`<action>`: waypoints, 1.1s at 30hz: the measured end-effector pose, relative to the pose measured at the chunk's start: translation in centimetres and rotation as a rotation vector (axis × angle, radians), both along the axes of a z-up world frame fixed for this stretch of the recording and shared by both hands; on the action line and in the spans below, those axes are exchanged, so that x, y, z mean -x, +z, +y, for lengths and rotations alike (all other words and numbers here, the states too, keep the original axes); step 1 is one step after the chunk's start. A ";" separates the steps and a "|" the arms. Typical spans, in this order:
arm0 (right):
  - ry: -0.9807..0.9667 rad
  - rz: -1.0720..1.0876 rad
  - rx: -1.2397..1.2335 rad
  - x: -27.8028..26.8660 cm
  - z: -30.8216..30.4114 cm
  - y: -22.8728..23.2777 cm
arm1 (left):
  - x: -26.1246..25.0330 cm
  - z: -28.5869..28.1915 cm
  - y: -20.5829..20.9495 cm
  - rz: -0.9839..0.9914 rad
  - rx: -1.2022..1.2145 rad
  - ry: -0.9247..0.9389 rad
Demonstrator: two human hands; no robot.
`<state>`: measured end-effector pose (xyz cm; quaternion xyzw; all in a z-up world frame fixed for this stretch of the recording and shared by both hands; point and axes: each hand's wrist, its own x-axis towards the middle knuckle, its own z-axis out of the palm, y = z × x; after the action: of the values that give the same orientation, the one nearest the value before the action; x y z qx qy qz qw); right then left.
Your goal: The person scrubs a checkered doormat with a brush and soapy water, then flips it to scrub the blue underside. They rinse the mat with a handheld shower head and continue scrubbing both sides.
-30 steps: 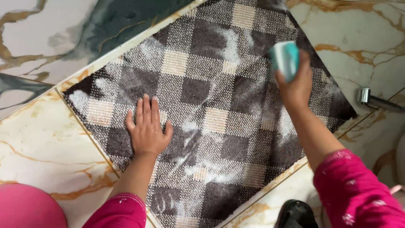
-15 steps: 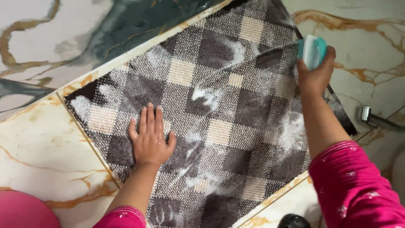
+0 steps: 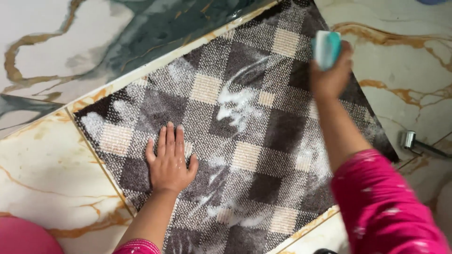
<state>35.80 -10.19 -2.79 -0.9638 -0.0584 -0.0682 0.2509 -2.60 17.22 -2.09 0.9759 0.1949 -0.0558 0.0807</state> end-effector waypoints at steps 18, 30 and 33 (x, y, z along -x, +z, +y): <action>0.552 -0.233 0.003 3.5 10.0 0.1 | -0.5 0.0 0.3 0.018 0.020 -0.009; 0.162 -0.282 -0.143 -5.8 4.0 -1.7 | -0.1 0.1 0.1 -0.019 0.044 0.001; 0.502 -0.152 -0.046 4.9 11.7 0.8 | -0.1 0.1 0.2 -0.021 0.046 0.001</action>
<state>30.95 1.54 -2.03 -0.9054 -0.3128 -0.0771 0.2766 -2.48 17.30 -1.88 0.9742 0.1933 -0.0499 0.1051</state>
